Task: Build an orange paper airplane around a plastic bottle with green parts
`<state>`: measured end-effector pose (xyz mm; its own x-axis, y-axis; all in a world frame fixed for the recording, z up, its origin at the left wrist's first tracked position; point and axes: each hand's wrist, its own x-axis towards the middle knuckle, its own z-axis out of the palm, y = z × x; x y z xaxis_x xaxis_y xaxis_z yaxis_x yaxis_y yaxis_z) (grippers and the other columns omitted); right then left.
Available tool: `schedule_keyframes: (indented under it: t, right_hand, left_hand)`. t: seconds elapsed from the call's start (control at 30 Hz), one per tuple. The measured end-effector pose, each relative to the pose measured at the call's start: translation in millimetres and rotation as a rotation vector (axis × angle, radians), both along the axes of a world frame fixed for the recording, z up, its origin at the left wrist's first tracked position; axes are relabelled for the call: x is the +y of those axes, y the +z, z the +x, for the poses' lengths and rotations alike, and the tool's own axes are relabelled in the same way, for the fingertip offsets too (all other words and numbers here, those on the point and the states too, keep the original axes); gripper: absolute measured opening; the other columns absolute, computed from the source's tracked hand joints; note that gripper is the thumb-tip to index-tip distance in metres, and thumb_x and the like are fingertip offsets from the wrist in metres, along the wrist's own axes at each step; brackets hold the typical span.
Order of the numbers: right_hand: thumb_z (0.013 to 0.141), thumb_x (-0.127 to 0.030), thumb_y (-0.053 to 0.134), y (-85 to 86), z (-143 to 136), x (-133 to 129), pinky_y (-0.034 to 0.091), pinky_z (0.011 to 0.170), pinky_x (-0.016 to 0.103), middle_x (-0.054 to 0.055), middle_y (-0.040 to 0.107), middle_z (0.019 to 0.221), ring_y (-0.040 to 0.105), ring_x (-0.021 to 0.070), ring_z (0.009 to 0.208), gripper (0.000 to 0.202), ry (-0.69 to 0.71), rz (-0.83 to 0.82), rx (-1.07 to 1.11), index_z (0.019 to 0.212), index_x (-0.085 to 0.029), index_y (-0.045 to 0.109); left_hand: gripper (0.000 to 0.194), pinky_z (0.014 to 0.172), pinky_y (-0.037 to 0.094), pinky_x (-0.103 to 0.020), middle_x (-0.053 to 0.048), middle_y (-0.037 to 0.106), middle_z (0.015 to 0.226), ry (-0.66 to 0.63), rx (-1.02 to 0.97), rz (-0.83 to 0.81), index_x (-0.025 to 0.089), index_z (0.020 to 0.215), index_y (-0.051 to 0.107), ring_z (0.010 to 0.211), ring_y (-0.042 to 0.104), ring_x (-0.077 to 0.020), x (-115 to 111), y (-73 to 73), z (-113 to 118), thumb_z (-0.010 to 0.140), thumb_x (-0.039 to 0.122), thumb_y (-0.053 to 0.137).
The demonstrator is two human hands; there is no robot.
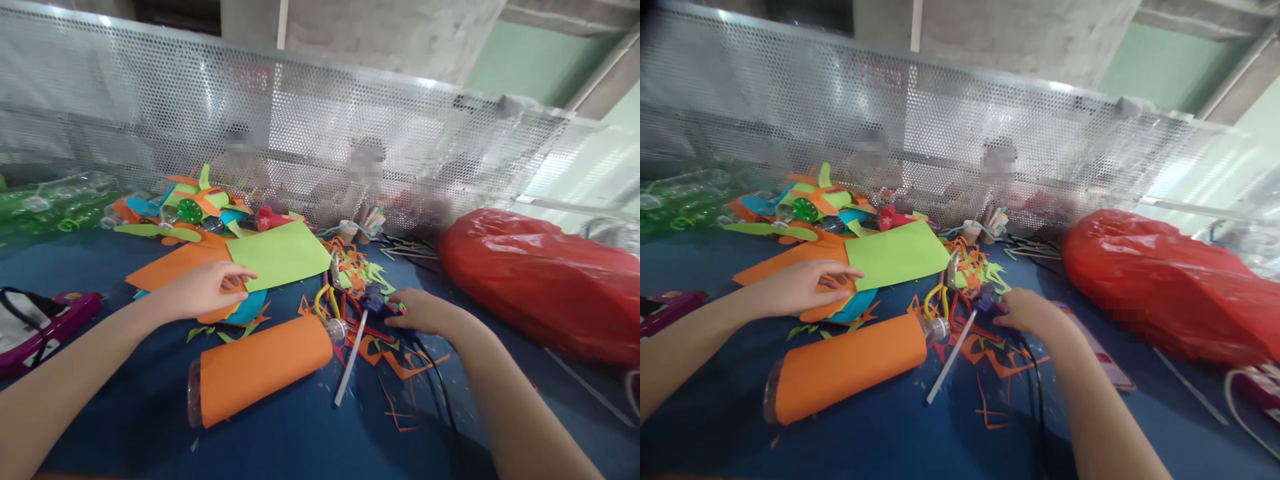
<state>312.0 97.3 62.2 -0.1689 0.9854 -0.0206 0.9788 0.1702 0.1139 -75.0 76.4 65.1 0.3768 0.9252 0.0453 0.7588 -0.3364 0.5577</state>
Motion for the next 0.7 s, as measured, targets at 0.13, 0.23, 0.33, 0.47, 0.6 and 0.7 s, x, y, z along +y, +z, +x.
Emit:
schedule_keyframes:
  t: [0.13, 0.23, 0.33, 0.47, 0.6, 0.7]
  right_hand:
    - [0.085, -0.042, 0.048, 13.4, -24, -11, 0.045, 0.067, 0.03, 0.01, 0.07, 0.086, 0.064, 0.0235, 0.079, 0.031, -0.013, 0.094, 0.116, 0.086, -0.017, 0.067]
    - [0.086, -0.042, 0.048, 20.9, -50, -22, 0.043, 0.063, 0.028, 0.005, 0.069, 0.077, 0.063, 0.0189, 0.07, 0.029, 0.081, 0.135, 0.318, 0.08, -0.018, 0.063]
    - [0.085, -0.042, 0.05, 22.4, -67, -32, 0.043, 0.061, 0.029, 0.003, 0.068, 0.072, 0.061, 0.0184, 0.065, 0.028, 0.129, 0.129, 0.385, 0.076, -0.019, 0.063]
    - [0.085, -0.042, 0.053, 19.8, -80, -40, 0.047, 0.067, 0.029, 0.004, 0.07, 0.086, 0.063, 0.0183, 0.074, 0.025, 0.238, 0.071, 0.568, 0.092, -0.02, 0.064]
    - [0.076, -0.044, 0.068, 13.1, -90, -50, 0.039, 0.1, 0.034, 0.003, 0.052, 0.133, 0.05, 0.0218, 0.118, 0.061, 0.556, -0.111, 0.639, 0.131, -0.029, 0.047]
    - [0.067, -0.033, 0.077, 7.1, -98, -58, 0.032, 0.107, 0.035, 0.003, 0.047, 0.137, 0.042, 0.0229, 0.126, 0.074, 0.613, -0.206, 0.587, 0.133, -0.031, 0.044]
  left_hand:
    - [0.05, 0.086, 0.046, -0.037, -0.009, 0.063, 0.116, -0.013, 0.188, 0.016, 0.024, 0.113, 0.06, 0.104, 0.059, -0.0292, 3, -4.1, -9, 0.073, 0.055, 0.056]
    - [0.047, 0.084, 0.046, -0.036, -0.01, 0.062, 0.113, -0.007, 0.238, 0.058, 0.023, 0.106, 0.06, 0.103, 0.058, -0.0288, 2, -6.7, -10, 0.071, 0.055, 0.058]
    - [0.045, 0.082, 0.046, -0.036, -0.01, 0.063, 0.109, 0.041, 0.21, 0.099, 0.022, 0.104, 0.059, 0.1, 0.059, -0.0279, 6, -8.4, -15, 0.073, 0.054, 0.056]
    - [0.033, 0.079, 0.048, -0.034, -0.007, 0.068, 0.099, 0.084, 0.075, 0.136, 0.021, 0.092, 0.064, 0.092, 0.063, -0.0256, 12, -8.1, -15, 0.079, 0.048, 0.05]
    - [0.028, 0.077, 0.049, -0.031, -0.004, 0.07, 0.097, -0.067, 0.0, 0.073, 0.023, 0.093, 0.069, 0.088, 0.064, -0.0226, 3, -6.2, 1, 0.078, 0.042, 0.055]
    - [0.028, 0.078, 0.049, -0.031, -0.005, 0.069, 0.101, -0.147, -0.008, -0.003, 0.023, 0.096, 0.069, 0.089, 0.064, -0.0227, -6, -5.3, 12, 0.076, 0.041, 0.059]
